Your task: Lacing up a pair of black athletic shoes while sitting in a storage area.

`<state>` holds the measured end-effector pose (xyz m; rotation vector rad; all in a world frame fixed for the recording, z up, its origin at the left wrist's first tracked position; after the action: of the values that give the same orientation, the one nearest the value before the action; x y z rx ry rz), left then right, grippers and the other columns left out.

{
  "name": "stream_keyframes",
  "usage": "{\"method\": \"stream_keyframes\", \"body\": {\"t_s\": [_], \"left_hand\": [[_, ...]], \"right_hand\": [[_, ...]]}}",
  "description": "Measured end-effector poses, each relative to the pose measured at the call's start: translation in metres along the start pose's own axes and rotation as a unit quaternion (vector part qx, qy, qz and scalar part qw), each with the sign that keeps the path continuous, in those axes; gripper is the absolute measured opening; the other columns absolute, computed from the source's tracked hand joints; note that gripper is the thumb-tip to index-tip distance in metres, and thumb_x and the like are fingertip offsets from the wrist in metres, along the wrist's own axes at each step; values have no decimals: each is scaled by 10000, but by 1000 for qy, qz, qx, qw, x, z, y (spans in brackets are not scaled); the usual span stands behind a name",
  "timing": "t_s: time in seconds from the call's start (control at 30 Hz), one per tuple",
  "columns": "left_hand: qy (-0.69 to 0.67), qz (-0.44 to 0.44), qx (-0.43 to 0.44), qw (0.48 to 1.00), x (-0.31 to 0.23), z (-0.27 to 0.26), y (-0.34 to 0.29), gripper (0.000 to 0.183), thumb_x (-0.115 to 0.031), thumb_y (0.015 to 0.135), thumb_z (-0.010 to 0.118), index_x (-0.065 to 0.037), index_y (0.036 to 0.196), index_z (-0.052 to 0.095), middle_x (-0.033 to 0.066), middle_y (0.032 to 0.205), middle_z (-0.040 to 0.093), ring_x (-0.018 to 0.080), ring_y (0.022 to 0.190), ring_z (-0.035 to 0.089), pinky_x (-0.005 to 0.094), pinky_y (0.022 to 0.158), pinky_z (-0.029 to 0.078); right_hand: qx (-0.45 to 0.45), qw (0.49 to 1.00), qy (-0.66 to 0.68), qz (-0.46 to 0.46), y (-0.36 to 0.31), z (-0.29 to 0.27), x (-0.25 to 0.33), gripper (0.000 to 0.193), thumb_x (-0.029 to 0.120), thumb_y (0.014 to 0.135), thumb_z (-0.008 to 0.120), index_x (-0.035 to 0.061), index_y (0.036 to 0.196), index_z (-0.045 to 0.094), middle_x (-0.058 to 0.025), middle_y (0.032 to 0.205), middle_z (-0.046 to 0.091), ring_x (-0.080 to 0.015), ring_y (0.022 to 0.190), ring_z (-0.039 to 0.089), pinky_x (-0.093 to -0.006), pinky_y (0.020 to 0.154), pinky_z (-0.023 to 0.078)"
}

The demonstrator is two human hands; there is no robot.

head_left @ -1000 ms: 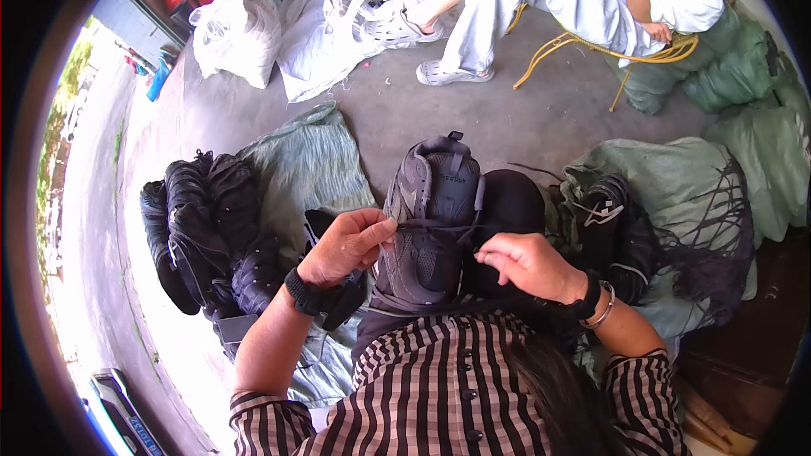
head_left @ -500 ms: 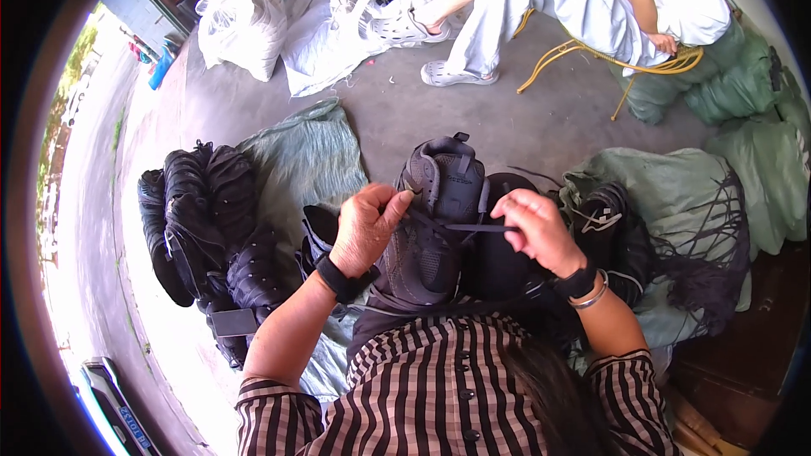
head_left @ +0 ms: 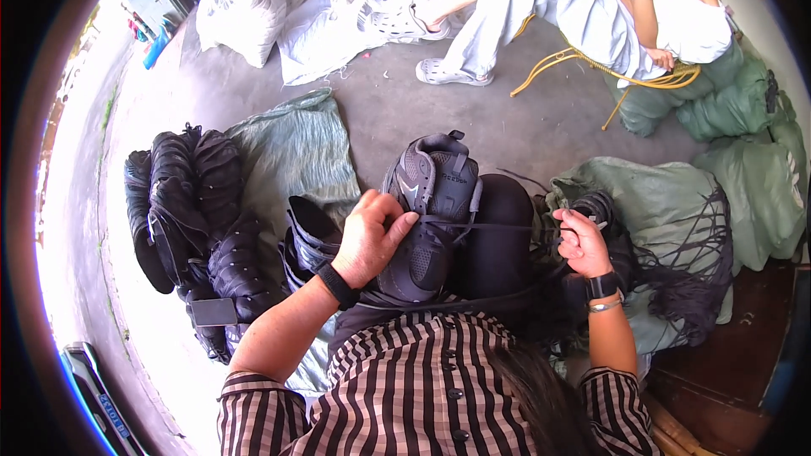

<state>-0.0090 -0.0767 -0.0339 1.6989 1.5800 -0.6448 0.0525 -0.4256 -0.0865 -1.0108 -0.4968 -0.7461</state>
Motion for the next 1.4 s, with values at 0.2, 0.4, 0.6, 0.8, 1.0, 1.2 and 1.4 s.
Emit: {"method": "stream_keyframes", "body": {"t_s": [0.2, 0.4, 0.6, 0.8, 1.0, 1.2, 1.4], "left_hand": [[-46, -57, 13, 997, 21, -9, -16, 211, -110, 767, 726, -28, 821, 539, 69, 768, 509, 171, 660, 501, 286, 626, 437], [-51, -64, 44, 996, 18, -8, -14, 185, -80, 787, 699, -21, 804, 524, 66, 752, 512, 163, 663, 498, 285, 627, 437], [-155, -92, 13, 984, 25, -16, -11, 104, -89, 886, 605, -54, 874, 508, 6, 761, 549, 60, 601, 466, 212, 555, 410], [-408, -194, 65, 890, 20, -8, 4, 88, -167, 954, 517, -88, 985, 492, -31, 678, 519, 15, 501, 402, 151, 441, 304], [-453, -219, 34, 863, 25, -16, 12, 95, -162, 939, 528, -82, 987, 509, -45, 665, 479, 25, 495, 393, 172, 461, 339], [-524, -221, -25, 822, 28, -40, 26, 103, -141, 924, 540, -86, 1009, 528, -26, 657, 472, 62, 522, 414, 213, 496, 377], [-551, -192, -142, 800, 58, -99, 35, 59, -127, 918, 562, -104, 972, 569, -39, 648, 449, 50, 525, 354, 228, 524, 354]], "right_hand": [[-147, 873, -402, -233, -12, 61, 24, 242, 202, 955, 506, -3, 1020, 617, -105, 810, 667, -139, 537, 634, -202, 396, 411], [127, 942, -305, -53, -28, 148, -41, 272, 190, 968, 479, -42, 1065, 582, -141, 1012, 653, -182, 673, 686, -202, 433, 454], [89, 958, -270, -46, -28, 151, -51, 251, 162, 960, 489, -45, 1063, 584, -142, 977, 655, -154, 650, 673, -199, 462, 459], [77, 825, -496, -259, -22, 156, -64, 170, 70, 803, 669, -35, 914, 595, -103, 812, 607, -176, 656, 596, -290, 589, 483], [137, 749, -582, -285, -34, 169, -42, 177, 23, 744, 691, -17, 871, 574, -87, 856, 581, -218, 708, 611, -292, 629, 494], [221, 894, -385, -69, -24, 159, -33, 178, -21, 836, 615, -12, 975, 503, -28, 829, 577, -114, 758, 609, -263, 710, 501], [225, 876, -399, -155, -13, 166, -13, 165, -6, 841, 612, -19, 1003, 587, -72, 997, 657, -104, 812, 625, -222, 660, 494]]}}
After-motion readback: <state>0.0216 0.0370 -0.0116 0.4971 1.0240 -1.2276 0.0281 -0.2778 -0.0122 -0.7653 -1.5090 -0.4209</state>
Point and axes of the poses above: each hand's wrist, its own y-axis towards the middle knuckle, its own z-axis out of the palm, x = y × z, the point moved 5 cm from there along y, towards the middle knuckle
